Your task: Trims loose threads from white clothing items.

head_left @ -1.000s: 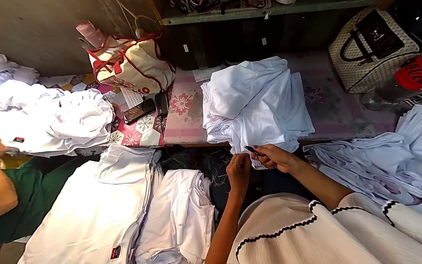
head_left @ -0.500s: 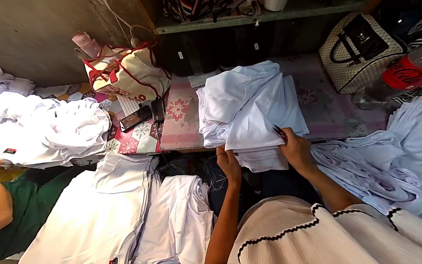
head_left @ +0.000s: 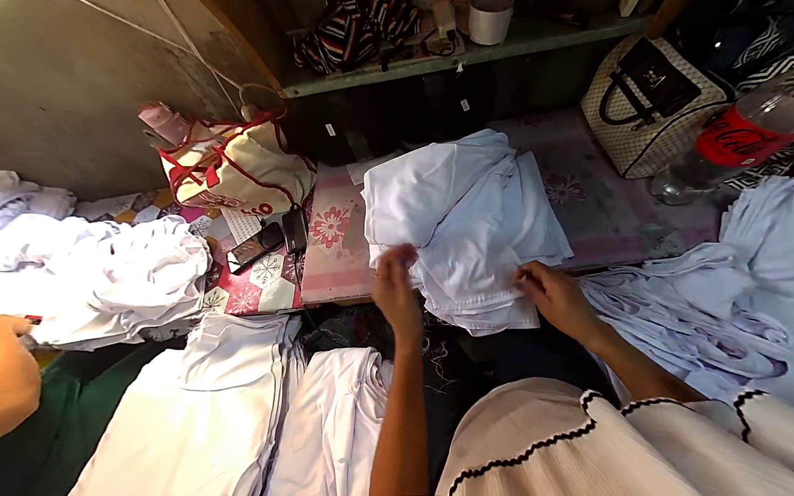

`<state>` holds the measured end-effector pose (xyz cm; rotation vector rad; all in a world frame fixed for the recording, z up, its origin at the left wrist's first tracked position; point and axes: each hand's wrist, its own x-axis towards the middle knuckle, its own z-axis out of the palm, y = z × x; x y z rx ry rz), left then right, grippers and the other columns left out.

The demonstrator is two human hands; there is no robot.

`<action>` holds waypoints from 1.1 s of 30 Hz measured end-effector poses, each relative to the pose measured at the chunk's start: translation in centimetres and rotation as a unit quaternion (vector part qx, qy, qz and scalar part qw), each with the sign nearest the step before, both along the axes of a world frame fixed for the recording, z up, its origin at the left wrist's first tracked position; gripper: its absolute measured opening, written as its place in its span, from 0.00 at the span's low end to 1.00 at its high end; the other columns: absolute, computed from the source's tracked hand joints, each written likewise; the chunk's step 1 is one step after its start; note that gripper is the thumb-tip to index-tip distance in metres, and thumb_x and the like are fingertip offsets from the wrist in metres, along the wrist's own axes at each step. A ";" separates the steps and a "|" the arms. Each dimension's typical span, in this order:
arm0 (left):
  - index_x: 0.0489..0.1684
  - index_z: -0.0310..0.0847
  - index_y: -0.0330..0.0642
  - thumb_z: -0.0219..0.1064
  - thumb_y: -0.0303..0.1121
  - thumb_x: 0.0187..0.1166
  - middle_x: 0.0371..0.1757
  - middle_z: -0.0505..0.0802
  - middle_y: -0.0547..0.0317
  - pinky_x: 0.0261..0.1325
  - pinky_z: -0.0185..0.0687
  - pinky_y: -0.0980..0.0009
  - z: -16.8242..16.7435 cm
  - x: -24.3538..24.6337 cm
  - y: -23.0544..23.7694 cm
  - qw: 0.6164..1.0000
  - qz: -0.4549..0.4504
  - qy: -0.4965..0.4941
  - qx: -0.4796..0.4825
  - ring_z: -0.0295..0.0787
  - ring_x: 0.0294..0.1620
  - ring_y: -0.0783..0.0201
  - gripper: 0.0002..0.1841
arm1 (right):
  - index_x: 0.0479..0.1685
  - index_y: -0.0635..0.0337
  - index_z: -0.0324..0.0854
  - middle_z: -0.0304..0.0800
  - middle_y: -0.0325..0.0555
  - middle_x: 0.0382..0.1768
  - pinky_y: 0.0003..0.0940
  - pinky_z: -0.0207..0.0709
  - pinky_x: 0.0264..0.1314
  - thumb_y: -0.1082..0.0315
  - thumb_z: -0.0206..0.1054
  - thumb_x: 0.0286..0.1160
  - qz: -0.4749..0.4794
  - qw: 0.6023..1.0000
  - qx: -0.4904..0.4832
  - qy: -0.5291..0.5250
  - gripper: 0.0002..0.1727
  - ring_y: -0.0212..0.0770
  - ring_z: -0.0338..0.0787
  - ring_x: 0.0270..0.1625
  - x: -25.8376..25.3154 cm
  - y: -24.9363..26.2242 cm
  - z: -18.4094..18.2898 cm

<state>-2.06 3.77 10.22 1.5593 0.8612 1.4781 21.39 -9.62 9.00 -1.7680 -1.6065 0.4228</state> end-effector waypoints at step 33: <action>0.87 0.54 0.22 0.73 0.16 0.67 0.81 0.67 0.27 0.60 0.88 0.67 -8.4 -0.5 -5.1 0.976 0.019 0.023 -0.217 0.85 0.66 0.55 0.43 | 0.73 0.40 0.86 0.86 0.63 0.64 0.70 0.75 0.60 0.69 0.63 0.80 0.078 0.962 -0.248 -0.086 0.24 0.66 0.87 0.60 -2.3 4.5 2.0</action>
